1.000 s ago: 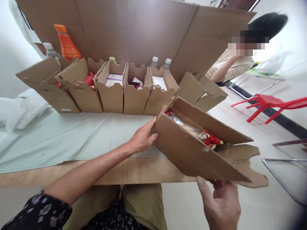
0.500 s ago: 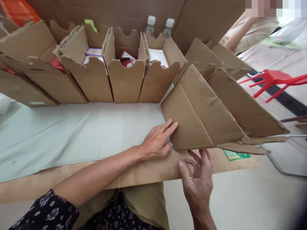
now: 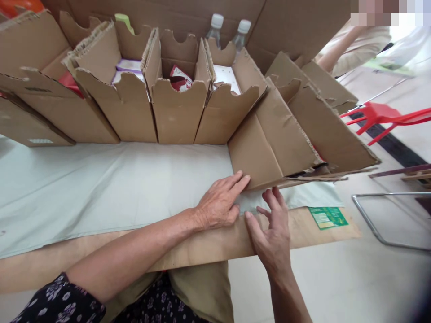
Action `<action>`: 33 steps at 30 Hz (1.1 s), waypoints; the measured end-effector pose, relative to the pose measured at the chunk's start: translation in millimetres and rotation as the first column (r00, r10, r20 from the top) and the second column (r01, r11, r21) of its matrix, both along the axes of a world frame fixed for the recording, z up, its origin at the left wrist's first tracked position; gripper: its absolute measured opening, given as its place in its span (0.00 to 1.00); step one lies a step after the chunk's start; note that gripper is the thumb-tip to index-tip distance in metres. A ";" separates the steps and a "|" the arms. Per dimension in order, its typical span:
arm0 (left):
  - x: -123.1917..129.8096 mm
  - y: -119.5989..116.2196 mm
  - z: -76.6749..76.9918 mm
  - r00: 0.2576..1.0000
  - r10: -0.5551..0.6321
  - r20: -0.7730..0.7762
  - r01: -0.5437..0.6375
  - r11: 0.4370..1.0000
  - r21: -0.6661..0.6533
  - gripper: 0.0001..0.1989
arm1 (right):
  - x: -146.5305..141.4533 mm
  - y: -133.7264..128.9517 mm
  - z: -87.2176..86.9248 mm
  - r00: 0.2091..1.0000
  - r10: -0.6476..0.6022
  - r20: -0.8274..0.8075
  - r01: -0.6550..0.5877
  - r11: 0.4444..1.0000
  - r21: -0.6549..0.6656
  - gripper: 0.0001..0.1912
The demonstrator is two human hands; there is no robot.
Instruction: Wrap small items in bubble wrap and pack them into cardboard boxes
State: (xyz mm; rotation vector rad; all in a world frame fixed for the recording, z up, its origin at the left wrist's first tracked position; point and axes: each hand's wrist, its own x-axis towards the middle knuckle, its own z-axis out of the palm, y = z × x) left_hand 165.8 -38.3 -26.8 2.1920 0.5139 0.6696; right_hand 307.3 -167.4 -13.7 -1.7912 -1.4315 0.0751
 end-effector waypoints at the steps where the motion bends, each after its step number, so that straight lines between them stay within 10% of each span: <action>1: 0.2 -0.5 -0.1 1.000 0.006 -0.001 -0.006 1.000 0.000 0.42 | 2.1 3.7 0.7 1.000 0.006 0.007 -0.006 1.000 -0.010 0.38; 20: 1.8 -3.1 5.4 0.999 0.039 -0.034 -0.039 0.999 -0.006 0.43 | 69.1 138.7 -16.5 0.973 0.144 0.182 -0.118 0.982 -0.149 0.38; 33: 2.8 -2.4 2.1 0.999 0.040 -0.025 -0.040 0.999 -0.002 0.43 | 69.9 155.5 -25.7 0.943 0.155 0.296 -0.099 0.975 -0.197 0.37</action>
